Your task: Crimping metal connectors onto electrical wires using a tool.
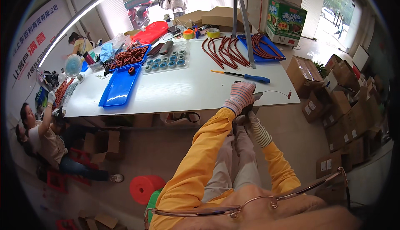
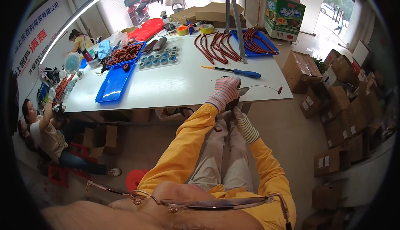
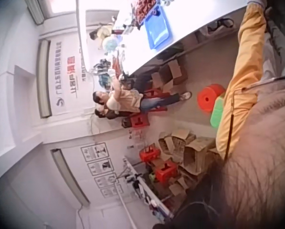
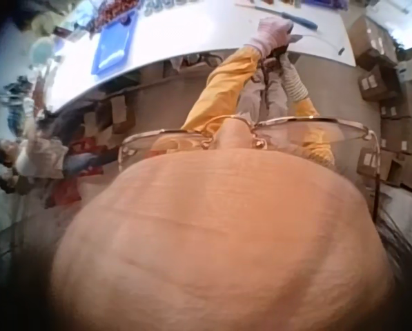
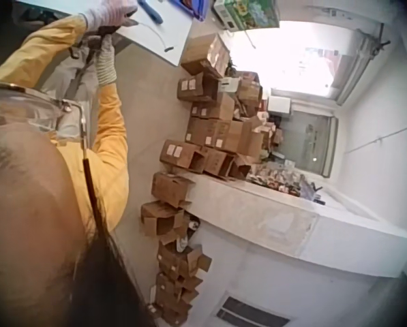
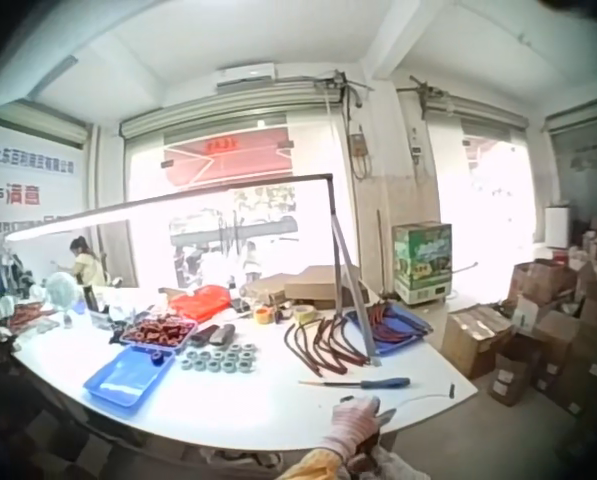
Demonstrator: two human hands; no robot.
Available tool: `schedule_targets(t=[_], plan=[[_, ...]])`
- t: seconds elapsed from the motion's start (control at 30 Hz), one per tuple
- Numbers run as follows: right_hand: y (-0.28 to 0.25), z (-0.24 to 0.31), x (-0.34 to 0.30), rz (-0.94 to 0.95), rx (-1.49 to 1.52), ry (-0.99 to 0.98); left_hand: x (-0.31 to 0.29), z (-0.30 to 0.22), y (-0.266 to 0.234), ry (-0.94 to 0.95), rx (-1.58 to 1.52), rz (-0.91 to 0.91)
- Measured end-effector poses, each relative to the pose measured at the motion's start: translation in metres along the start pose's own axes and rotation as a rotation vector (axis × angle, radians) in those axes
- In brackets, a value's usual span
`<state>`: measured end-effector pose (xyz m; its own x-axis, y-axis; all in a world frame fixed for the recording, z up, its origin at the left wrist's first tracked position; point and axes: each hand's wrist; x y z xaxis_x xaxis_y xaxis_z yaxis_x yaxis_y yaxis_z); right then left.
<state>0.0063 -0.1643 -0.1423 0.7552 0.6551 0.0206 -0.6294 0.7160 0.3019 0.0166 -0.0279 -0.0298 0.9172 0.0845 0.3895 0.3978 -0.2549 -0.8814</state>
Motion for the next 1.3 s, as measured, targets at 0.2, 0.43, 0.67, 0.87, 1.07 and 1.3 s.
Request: schedule_targets(t=[0.2,0.43,0.67,0.87,1.07,1.3], plan=[[-0.025,-0.009,0.018,0.323,-0.051,0.115,0.000,0.000,-0.001,0.015,0.004,0.002],[-0.023,0.051,0.025,0.336,-0.955,0.089,0.000,-0.009,-0.005,0.020,-0.005,0.001],[0.057,0.130,-0.028,0.174,-1.532,-0.712,0.002,0.015,0.012,-0.020,-0.079,-0.056],[0.073,0.084,-0.121,0.261,-0.802,-0.638,-0.014,0.019,-0.020,-0.195,-0.651,-0.164],[0.060,0.042,-0.175,0.293,-0.733,0.021,-0.101,0.046,-0.083,-0.428,-1.145,-0.020],[0.094,0.032,-0.140,0.080,-0.175,-0.216,-0.226,0.057,-0.040,-0.488,-1.615,0.093]])
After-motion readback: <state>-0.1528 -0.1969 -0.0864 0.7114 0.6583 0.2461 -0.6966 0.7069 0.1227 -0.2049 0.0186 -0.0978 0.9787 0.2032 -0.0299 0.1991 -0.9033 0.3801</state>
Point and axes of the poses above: each hand's wrist, its own x-axis towards the middle knuckle, its own y-axis out of the palm, z = x × y, and after that the axes turned 1 degree about y, right-handed
